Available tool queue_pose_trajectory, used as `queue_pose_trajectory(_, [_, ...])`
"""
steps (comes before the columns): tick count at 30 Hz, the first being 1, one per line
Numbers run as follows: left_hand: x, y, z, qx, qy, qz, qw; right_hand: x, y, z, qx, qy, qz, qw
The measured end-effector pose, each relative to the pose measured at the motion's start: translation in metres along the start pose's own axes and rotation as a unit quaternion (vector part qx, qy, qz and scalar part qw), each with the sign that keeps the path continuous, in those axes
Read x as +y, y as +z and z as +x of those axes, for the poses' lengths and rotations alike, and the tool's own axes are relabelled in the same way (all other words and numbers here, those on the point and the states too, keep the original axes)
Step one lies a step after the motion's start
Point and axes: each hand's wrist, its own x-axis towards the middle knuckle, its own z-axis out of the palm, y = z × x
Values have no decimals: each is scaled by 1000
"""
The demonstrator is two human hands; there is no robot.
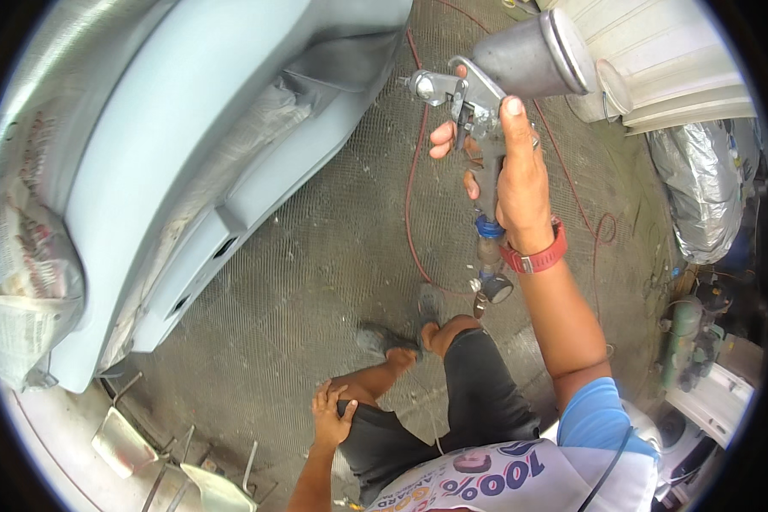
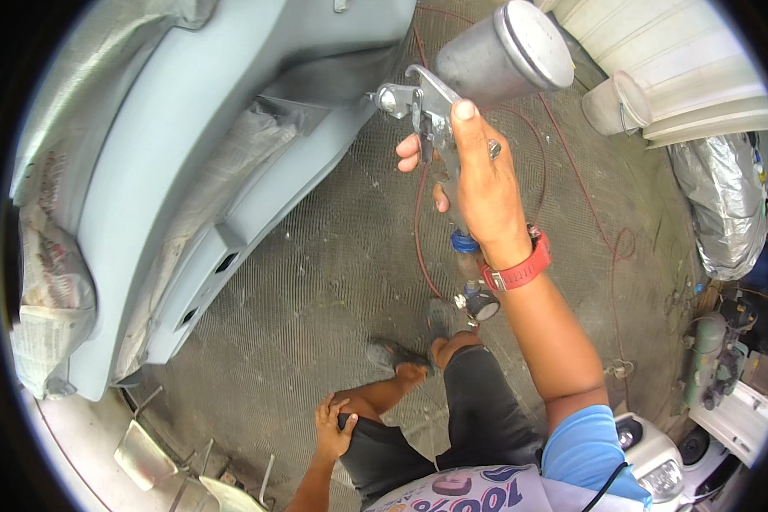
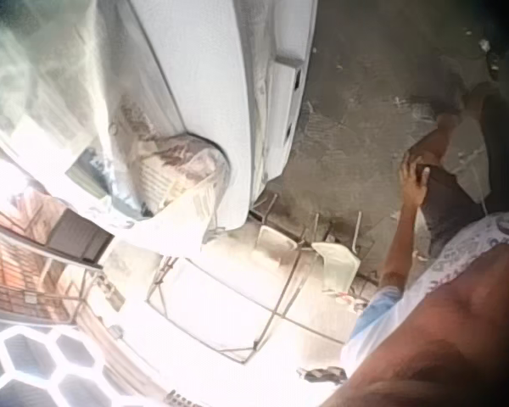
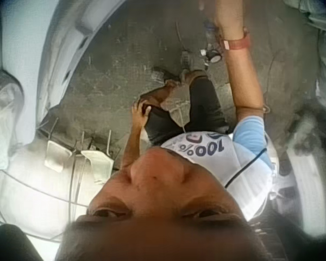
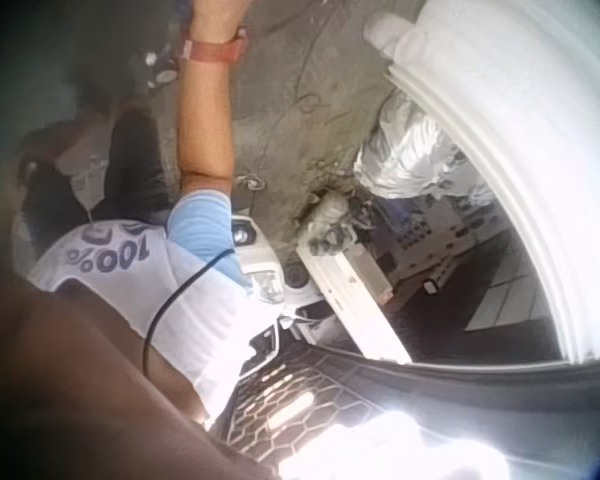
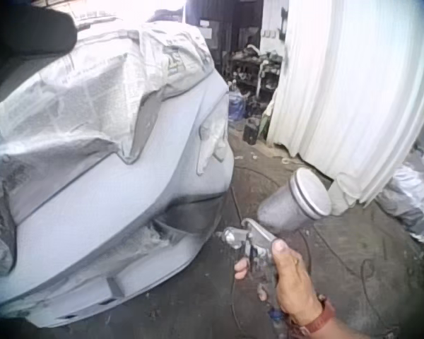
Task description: The person uses a spray gun to apply paint to a car bumper. They sit on the floor and systematically cover the surface, occasionally touching the bumper with their hand to check the finish.
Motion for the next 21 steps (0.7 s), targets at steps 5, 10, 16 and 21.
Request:
queue_pose_trajectory(5, [-39, 27, 95, 77, 4, 35, 996, 40, 5, 10, -3, -100, -9, 995])
queue_pose_trajectory(10, [-61, 53, 157, 169, 18, 88, 981, 65, 21, 4, -63, -211, 23, 975])
queue_pose_trajectory(16, [-82, 76, 202, 249, -3, 144, 958, 96, 11, 11, -128, -254, 48, 957])
queue_pose_trajectory(21, [-92, 73, 189, 268, -46, 133, 953, 107, -2, 35, -64, -223, 53, 971])
